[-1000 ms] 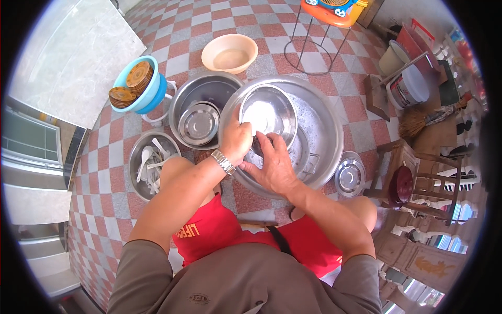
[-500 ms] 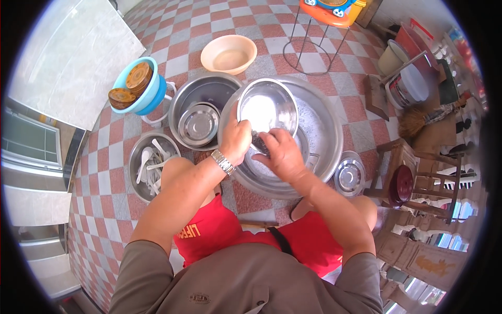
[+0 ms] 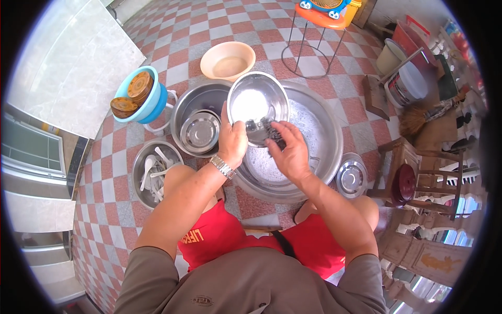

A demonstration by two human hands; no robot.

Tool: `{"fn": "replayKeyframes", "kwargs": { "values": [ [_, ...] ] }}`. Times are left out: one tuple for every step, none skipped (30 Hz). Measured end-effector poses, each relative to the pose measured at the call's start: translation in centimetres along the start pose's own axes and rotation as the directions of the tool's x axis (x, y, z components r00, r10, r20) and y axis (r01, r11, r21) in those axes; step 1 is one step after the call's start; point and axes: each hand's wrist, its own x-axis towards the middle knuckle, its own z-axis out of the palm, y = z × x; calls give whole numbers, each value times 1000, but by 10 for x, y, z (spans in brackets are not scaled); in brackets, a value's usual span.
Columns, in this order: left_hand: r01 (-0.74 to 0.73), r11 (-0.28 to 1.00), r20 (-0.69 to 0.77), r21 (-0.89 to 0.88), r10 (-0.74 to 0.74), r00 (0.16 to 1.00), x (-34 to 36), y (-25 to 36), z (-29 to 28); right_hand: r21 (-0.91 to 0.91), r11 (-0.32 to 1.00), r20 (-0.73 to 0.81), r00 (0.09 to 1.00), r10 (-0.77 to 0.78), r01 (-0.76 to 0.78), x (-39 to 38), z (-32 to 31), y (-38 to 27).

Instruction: The person washes metal bowls by hand in a large basin of soapy water, scrubbing them with a sponge before placing them into another basin.

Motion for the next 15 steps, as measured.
{"fn": "replayKeyframes", "kwargs": {
  "values": [
    [2, 1000, 4, -3, -2, 1000, -1, 1, 2, -4, 1000, -2, 1000, 2, -2, 2, 0, 4],
    [-9, 999, 1, 46, 9, 1000, -2, 2, 4, -16, 999, -32, 999, 30, -30, 4, -1, 7],
    [-19, 995, -2, 95, 19, 1000, -3, 3, 6, -26, 998, -63, 996, 57, -59, 4, -2, 8],
    [-19, 995, -3, 94, 19, 1000, -3, 4, 5, -9, 995, -74, 992, 102, -103, 5, -6, -2],
    [-76, 980, 10, 185, 76, 997, -4, 5, 4, -9, 995, -73, 992, 102, -103, 6, -4, 1],
    [-134, 952, 27, 274, 131, 991, -4, 5, 3, 161, 960, -64, 968, 243, -230, 6, -1, 7],
    [-134, 953, 26, 272, 132, 991, -3, 3, 2, 322, 882, -33, 927, 374, -344, 10, -1, 5],
    [-118, 960, 17, 253, 118, 993, -2, 0, 1, 453, 794, 25, 896, 443, -405, 12, -6, -1],
    [-102, 967, 9, 234, 103, 995, -1, -3, 0, 452, 795, 25, 897, 442, -404, 15, -7, -1],
    [-102, 967, 8, 233, 102, 995, -1, -2, 1, 549, 737, -2, 882, 471, -393, 18, -9, 1],
    [-102, 965, 0, 240, 105, 994, -1, -2, 2, 640, 672, -25, 864, 503, -373, 20, -11, 1],
    [-102, 963, -8, 248, 107, 994, -1, -2, 2, 679, 625, -27, 837, 546, -385, 23, -15, 1],
    [-100, 964, -4, 245, 104, 995, -1, 3, 5, 677, 626, -31, 835, 549, -387, 27, -20, 3],
    [-5, 985, -14, 173, 8, 1000, -1, 9, 7, 769, 525, -25, 803, 595, -365, 31, -27, 6],
    [92, 991, -16, 99, -90, 996, -1, 13, 9, 847, 416, -13, 769, 639, -331, 35, -35, 9]
  ]
}}
